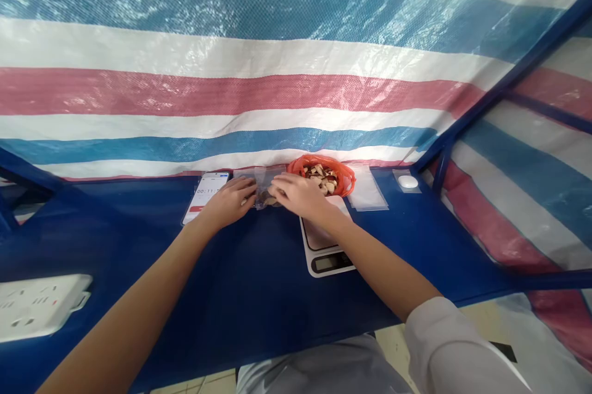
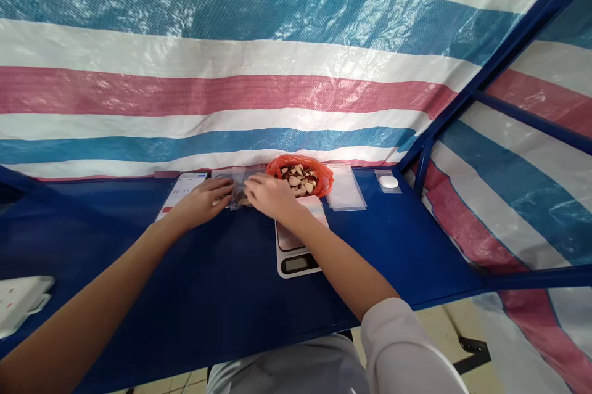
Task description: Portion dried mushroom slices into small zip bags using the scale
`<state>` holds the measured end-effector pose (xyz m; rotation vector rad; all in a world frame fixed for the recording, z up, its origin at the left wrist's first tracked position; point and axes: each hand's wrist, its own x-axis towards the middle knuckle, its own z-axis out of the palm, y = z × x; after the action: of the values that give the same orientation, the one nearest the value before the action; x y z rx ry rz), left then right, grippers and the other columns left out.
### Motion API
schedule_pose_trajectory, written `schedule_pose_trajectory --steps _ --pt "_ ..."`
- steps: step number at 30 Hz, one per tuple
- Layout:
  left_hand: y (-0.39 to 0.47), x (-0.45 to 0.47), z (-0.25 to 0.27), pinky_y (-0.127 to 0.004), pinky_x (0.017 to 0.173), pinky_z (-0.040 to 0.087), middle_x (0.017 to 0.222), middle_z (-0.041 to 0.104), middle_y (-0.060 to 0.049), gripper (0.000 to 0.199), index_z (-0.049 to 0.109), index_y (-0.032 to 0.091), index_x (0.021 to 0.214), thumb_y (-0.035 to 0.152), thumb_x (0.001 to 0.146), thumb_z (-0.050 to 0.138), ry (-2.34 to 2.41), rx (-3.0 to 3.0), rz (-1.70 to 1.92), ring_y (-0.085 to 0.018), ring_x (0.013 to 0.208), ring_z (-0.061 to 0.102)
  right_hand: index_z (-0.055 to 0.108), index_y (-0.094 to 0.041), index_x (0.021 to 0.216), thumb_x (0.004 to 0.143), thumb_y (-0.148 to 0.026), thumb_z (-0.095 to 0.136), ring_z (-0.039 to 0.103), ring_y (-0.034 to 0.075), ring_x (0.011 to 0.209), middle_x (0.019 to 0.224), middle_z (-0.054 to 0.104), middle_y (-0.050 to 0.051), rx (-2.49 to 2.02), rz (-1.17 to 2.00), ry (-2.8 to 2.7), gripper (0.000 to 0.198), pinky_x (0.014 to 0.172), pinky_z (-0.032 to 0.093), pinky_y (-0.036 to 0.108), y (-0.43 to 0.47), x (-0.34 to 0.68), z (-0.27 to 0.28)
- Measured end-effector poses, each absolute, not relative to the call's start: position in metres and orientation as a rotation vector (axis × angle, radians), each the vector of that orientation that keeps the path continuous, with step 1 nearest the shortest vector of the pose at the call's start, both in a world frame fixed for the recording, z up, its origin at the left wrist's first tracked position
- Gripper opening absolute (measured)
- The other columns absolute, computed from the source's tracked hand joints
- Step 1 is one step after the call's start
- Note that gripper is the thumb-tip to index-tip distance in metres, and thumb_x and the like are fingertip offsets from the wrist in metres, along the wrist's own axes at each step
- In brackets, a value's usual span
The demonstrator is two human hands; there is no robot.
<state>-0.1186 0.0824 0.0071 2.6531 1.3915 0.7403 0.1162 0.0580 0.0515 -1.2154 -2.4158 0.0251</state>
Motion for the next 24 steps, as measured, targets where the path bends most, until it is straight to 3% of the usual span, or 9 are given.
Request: schedule_pose_trajectory --steps 2,5,11,24 --pt "0.085 -0.119 0.003 -0.052 0.112 0.043 0.125 0.070 -0.013 0.041 0.076 0.022 0.111 0.041 0.092 0.044 1.356 2.691 0.694 -0.033 0.124 0.060 0.070 -0.015 0.120 0.100 -0.025 0.047 0.057 0.025 0.132 0.139 0.064 0.013 -1.095 -0.040 -2.513 0.032 0.109 0.045 0.036 0.053 0.111 0.038" --pt "0.085 -0.120 -0.002 -0.056 0.113 0.042 0.128 0.068 -0.015 0.043 0.074 0.020 0.115 0.041 0.094 0.043 1.341 2.709 0.666 -0.035 0.126 0.058 0.064 -0.009 0.131 0.099 -0.027 0.053 0.049 0.029 0.140 0.144 0.058 0.017 -1.089 -0.099 -2.584 0.038 0.117 0.039 0.040 0.053 0.105 0.023" --pt "0.082 -0.121 -0.008 -0.056 0.115 0.040 0.131 0.066 -0.015 0.042 0.072 0.020 0.118 0.039 0.094 0.043 1.349 2.687 0.693 -0.035 0.130 0.055 0.059 -0.004 0.136 0.103 -0.021 0.039 0.050 0.030 0.139 0.144 0.057 0.019 -1.173 -0.108 -2.592 0.043 0.116 0.041 0.041 0.060 0.102 0.020" --pt "0.089 -0.125 -0.009 -0.055 0.115 0.040 0.130 0.066 -0.015 0.042 0.072 0.021 0.117 0.042 0.093 0.044 1.315 2.671 0.718 -0.035 0.130 0.055 0.054 0.000 0.140 0.098 -0.023 0.050 0.046 0.035 0.142 0.149 0.052 0.022 -1.245 -0.101 -2.603 0.048 0.118 0.039 0.045 0.059 0.102 0.023"
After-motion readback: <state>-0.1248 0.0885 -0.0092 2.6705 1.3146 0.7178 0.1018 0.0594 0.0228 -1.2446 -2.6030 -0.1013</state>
